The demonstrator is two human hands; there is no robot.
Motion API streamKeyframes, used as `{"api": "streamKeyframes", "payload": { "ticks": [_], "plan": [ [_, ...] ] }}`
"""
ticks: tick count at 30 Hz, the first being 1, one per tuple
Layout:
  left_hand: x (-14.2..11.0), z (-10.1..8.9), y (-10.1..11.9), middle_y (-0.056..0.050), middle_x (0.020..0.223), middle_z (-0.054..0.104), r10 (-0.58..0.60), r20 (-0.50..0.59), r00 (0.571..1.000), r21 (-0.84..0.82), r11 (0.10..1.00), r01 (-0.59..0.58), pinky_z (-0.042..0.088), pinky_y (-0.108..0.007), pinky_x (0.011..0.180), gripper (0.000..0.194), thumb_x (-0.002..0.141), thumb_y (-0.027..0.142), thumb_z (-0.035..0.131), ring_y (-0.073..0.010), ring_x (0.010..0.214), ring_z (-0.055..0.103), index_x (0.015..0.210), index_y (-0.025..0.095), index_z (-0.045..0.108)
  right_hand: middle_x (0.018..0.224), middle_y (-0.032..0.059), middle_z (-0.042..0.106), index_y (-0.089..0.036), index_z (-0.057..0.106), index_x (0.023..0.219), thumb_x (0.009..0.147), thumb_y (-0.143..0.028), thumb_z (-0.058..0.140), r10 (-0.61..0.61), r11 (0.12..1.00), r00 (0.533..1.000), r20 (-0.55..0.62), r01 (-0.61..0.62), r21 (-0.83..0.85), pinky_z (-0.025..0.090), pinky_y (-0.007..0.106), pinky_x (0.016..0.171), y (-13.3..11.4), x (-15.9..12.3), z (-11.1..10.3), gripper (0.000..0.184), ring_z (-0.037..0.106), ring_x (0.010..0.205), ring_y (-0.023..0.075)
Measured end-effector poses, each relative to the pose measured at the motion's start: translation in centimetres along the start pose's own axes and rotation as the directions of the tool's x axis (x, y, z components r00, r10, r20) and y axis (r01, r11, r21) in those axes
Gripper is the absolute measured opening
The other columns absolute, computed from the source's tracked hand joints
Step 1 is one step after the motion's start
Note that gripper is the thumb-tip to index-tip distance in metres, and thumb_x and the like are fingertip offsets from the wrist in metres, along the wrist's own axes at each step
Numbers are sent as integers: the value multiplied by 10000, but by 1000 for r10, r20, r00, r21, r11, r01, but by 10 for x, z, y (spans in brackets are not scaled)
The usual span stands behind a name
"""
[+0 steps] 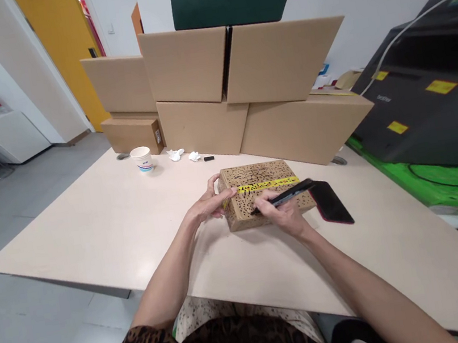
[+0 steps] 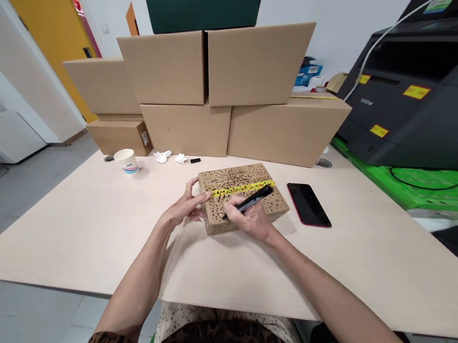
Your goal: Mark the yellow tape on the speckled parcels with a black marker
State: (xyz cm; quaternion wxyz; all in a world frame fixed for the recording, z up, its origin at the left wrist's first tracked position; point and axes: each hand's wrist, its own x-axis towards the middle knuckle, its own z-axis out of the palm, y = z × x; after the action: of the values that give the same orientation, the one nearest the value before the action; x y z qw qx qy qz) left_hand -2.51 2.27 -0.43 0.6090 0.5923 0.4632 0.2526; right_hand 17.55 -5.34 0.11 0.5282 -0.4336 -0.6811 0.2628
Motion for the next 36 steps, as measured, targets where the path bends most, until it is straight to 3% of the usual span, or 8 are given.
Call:
{"api": "streamKeyframes", "payload": {
  "ticks": [3, 8, 12, 18, 24, 28, 32, 36],
  "plan": [
    [-1, 1, 1, -84, 981, 735, -4, -2, 1000, 0, 1000, 4, 416, -222, 530, 1035, 765, 675, 744, -109, 529, 567, 1562, 359, 165, 535, -28, 497, -223, 546, 573, 854, -375, 625, 8, 998, 999, 47, -5, -58, 374, 269, 521, -5, 0, -1, 328, 457, 516, 127],
    [0, 2, 1, -103, 1004, 739, -15, 1, 1000, 2, 1000, 15, 429, -228, 534, 1046, 763, 687, 737, -114, 536, 575, 1563, 351, 152, 598, -1, 596, -220, 606, 618, 876, -422, 603, -17, 1000, 999, -44, 16, -6, 430, 290, 586, -3, 1, -5, 327, 530, 573, 148],
    [0, 3, 1, -92, 965, 739, -5, 1, 1000, -14, 1000, 5, 418, -219, 531, 1052, 758, 666, 756, -117, 539, 582, 1562, 343, 159, 575, 0, 579, -221, 586, 590, 874, -433, 612, 20, 997, 999, 33, -18, -79, 412, 292, 560, -2, -2, -8, 355, 512, 554, 150],
    [1, 4, 0, -102, 972, 742, -17, -8, 1000, 0, 1000, 17, 419, -226, 537, 1040, 772, 693, 726, -124, 536, 591, 1567, 344, 153, 593, 12, 614, -224, 638, 622, 861, -527, 626, 18, 999, 991, -134, -24, -40, 456, 309, 597, -4, 3, -9, 387, 547, 584, 167],
    [1, 4, 0, -100, 1020, 740, -13, -2, 1000, 5, 1000, 13, 428, -227, 546, 1059, 768, 705, 720, -119, 553, 585, 1572, 356, 125, 536, -12, 528, -221, 570, 570, 867, -503, 633, 47, 996, 995, -86, -53, -78, 393, 289, 544, -7, 8, -4, 415, 467, 526, 137],
    [0, 5, 1, -99, 976, 732, -7, -5, 1000, -2, 1000, 7, 416, -229, 539, 1062, 763, 708, 725, -108, 524, 561, 1568, 337, 140, 521, -24, 500, -219, 600, 603, 864, -568, 619, 65, 997, 984, -164, -70, -28, 377, 281, 523, -5, 12, -3, 436, 445, 512, 133],
    [2, 4, -1, -87, 948, 726, -2, -4, 1000, 1, 1000, 2, 412, -228, 528, 1033, 772, 721, 706, -111, 514, 559, 1560, 353, 147, 536, -24, 495, -220, 552, 572, 859, -577, 636, 44, 993, 989, -144, -59, -98, 373, 280, 544, -2, 13, -1, 465, 444, 537, 131],
    [5, 4, -4, -85, 939, 725, -18, -6, 1000, -7, 1000, 18, 416, -229, 524, 1052, 761, 734, 707, -116, 507, 570, 1560, 357, 137, 520, -39, 453, -226, 564, 608, 856, -611, 632, 93, 995, 973, -210, -100, -24, 334, 274, 495, 0, 14, 0, 463, 394, 505, 126]
  ]
}}
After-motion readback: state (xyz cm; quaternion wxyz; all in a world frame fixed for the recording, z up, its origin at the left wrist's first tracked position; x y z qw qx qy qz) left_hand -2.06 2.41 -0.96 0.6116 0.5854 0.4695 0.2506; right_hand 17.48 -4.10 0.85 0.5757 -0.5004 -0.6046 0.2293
